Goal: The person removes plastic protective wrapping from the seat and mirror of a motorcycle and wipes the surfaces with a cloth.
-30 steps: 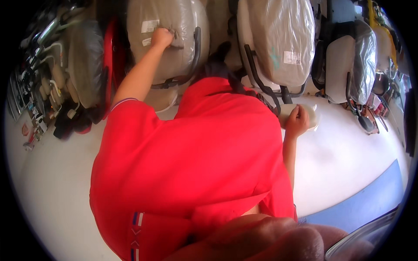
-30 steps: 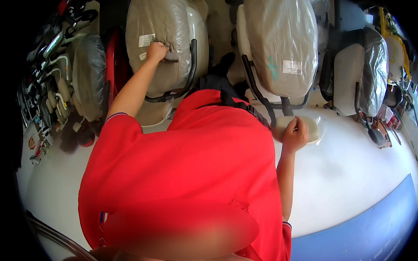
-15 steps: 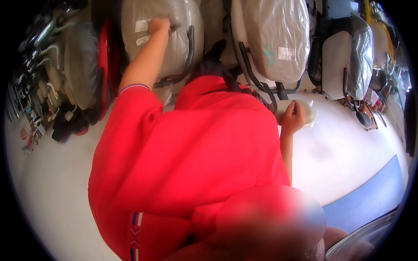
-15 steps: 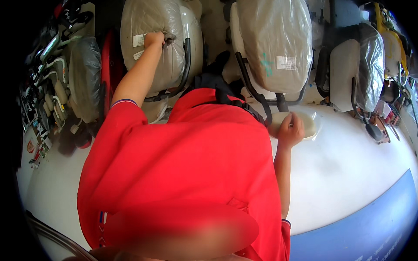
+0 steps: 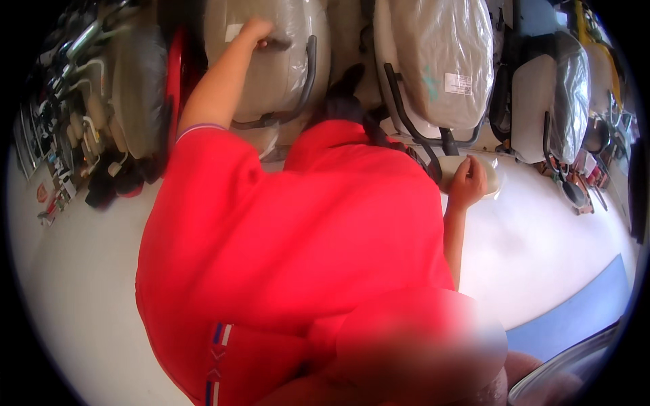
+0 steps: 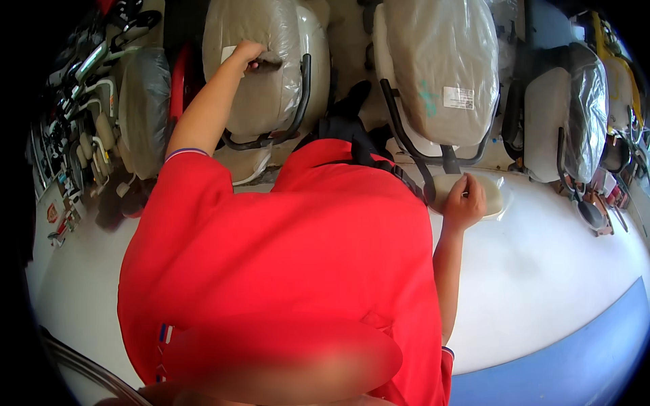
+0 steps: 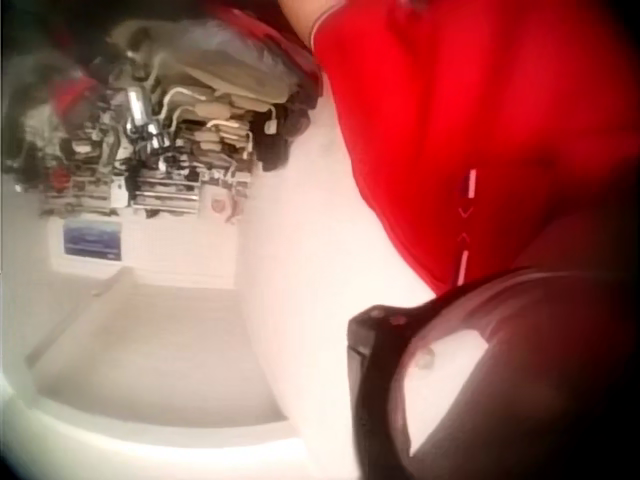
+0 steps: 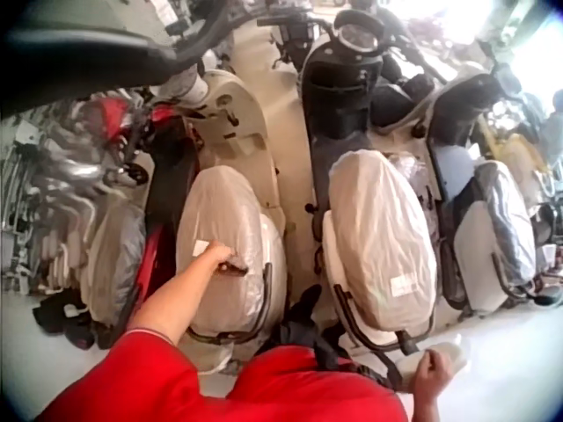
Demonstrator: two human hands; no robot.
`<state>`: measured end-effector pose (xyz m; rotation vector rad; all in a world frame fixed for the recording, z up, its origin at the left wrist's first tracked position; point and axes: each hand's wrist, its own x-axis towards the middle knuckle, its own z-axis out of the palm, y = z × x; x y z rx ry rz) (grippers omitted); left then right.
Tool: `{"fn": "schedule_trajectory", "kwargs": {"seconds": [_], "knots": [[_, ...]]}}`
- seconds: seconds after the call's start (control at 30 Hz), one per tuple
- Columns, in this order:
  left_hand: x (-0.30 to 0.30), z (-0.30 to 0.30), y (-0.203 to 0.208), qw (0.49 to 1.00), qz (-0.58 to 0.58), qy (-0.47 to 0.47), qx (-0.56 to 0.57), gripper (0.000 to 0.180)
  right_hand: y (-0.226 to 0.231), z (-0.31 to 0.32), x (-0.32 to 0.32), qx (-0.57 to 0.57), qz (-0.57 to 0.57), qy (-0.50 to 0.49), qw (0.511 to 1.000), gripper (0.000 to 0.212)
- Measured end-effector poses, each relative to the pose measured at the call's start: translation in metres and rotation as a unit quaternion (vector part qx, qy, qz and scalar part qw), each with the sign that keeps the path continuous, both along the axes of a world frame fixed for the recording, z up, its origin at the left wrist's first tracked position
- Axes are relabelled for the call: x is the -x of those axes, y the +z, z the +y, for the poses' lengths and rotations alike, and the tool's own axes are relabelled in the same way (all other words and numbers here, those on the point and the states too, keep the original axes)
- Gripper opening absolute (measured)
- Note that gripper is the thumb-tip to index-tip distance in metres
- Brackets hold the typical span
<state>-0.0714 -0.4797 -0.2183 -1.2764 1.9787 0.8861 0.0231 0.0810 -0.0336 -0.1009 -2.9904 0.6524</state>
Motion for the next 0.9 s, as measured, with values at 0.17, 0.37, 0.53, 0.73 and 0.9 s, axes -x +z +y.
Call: {"fn": "schedule_trajectory", "kwargs": {"seconds": [0.17,0.37,0.53,0.73,0.9], "knots": [[-0.054,-0.015,0.029,0.999,-0.012,0.028,-0.036,0.024,-0.003,0.000,0.002,-0.011,-0.018,0.000,1.000,0.008],[-0.133,-0.040,0.028,0.986,0.044,0.097,0.126,0.030,-0.003,-0.002,0.005,-0.005,-0.002,0.011,1.000,0.008],[-0.124,-0.049,0.026,0.966,0.026,0.109,0.234,0.038,-0.005,0.004,0.005,-0.046,-0.030,0.028,0.998,0.010],[0.005,0.005,0.005,0.964,0.041,-0.110,0.240,0.042,-0.003,0.005,0.000,-0.048,-0.045,-0.011,0.998,0.010],[0.011,0.031,-0.001,0.956,0.069,-0.159,0.238,0.040,-0.002,0.001,0.003,-0.057,-0.036,0.002,0.998,0.010]]}}
